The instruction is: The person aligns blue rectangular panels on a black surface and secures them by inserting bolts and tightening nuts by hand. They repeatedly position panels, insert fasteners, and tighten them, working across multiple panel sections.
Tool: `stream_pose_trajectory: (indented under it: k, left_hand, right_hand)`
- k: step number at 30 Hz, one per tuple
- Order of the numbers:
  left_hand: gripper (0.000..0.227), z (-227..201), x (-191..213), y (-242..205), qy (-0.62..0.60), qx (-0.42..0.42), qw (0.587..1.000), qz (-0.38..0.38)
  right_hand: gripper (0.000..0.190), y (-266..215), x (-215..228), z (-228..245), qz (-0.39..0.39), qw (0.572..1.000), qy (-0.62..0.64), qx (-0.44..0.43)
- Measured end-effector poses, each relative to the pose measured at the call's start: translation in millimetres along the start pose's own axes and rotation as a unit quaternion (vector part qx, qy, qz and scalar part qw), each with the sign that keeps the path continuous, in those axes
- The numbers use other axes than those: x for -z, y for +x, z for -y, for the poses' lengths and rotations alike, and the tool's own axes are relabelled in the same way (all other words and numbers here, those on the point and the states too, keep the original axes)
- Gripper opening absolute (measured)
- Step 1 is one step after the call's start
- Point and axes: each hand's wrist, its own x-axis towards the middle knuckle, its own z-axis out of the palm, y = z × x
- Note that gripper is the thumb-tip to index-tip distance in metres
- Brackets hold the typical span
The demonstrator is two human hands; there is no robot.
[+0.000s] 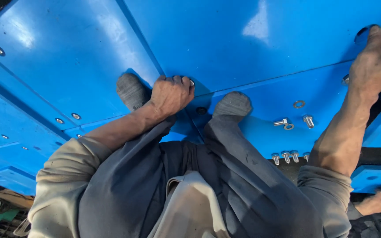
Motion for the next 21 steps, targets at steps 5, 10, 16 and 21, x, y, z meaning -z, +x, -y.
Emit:
stream_pose_trajectory:
  k: [5, 10, 16, 21]
  left_hand:
    - [0.023, 3, 1, 3, 0.027, -0.027, 0.999, -0.021]
    - [0.019, 0, 19, 2, 0.058, -0.091, 0.993, -0.041]
    - [0.018, 2, -1, -7, 0.039, -0.088, 0.995, 0.003]
    - [0.016, 4, -11, -9, 0.039, -0.088, 0.995, 0.026]
  right_hand:
    - [0.039, -2, -5, -5, -0.024, 0.999, 0.011, -0.047]
    - [0.038, -5, -1, -15, -0.019, 0.999, -0.028, -0.014]
    - [0.036, -1, -1, 3, -0.018, 0.998, 0.003, -0.056]
    - [0.036, 8, -7, -3, -0.016, 0.999, -0.020, -0.025]
